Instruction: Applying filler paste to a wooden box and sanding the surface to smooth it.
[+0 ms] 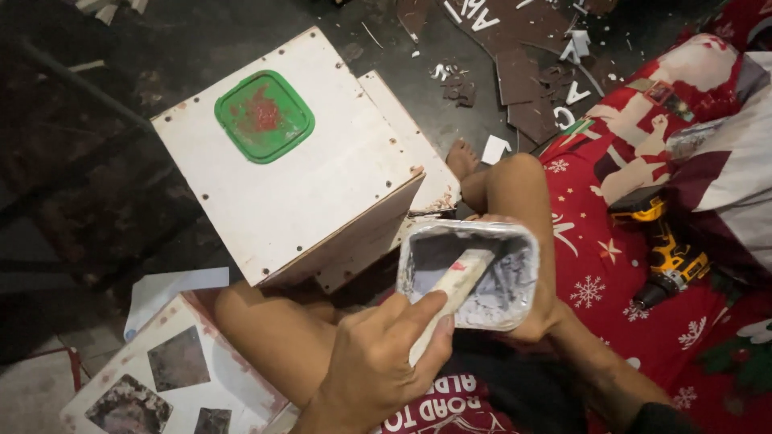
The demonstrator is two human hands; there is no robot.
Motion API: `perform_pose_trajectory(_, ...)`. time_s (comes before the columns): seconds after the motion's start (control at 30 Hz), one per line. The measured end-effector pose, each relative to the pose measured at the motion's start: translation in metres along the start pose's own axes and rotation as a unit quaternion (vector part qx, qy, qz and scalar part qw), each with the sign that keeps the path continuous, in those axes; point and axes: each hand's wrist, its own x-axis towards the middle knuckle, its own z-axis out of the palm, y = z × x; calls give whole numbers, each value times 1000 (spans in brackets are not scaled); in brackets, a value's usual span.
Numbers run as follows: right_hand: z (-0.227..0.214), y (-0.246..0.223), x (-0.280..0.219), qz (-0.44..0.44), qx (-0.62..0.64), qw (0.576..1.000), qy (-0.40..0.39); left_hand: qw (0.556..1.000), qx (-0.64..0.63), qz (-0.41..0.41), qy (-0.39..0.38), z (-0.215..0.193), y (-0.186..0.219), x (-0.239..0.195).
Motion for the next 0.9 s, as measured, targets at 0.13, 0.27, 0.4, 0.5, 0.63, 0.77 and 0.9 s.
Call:
perform_pose_trajectory(0.13,-20,-2,4,-83,-51,993,-64,1000,-8,17,8,-7,4,8)
perform_pose_trajectory(0.27,3,-46,14,-181,-222,938,-194,998,32,39,-44,-19,8,16)
perform_pose_trajectory(0.4,5,-50,14,-171,-234,925,-247,992,34,23,-121,-26,11,27)
perform_pose_trajectory(0.5,7,-50,10,-140,-227,924,-273,982,49,35,-180,-26,9,29)
perform_pose_trajectory(0.63,7,-47,15,-162,-222,919,-284,973,37,30,-224,-31,0,36)
perform_pose_trajectory(0.77,7,-47,18,-173,-216,907,-316,968,9,43,-246,-38,-8,41)
perform_pose_trajectory(0.9,2,-39,20,-157,-172,914,-332,961,17,86,-264,-44,-4,48)
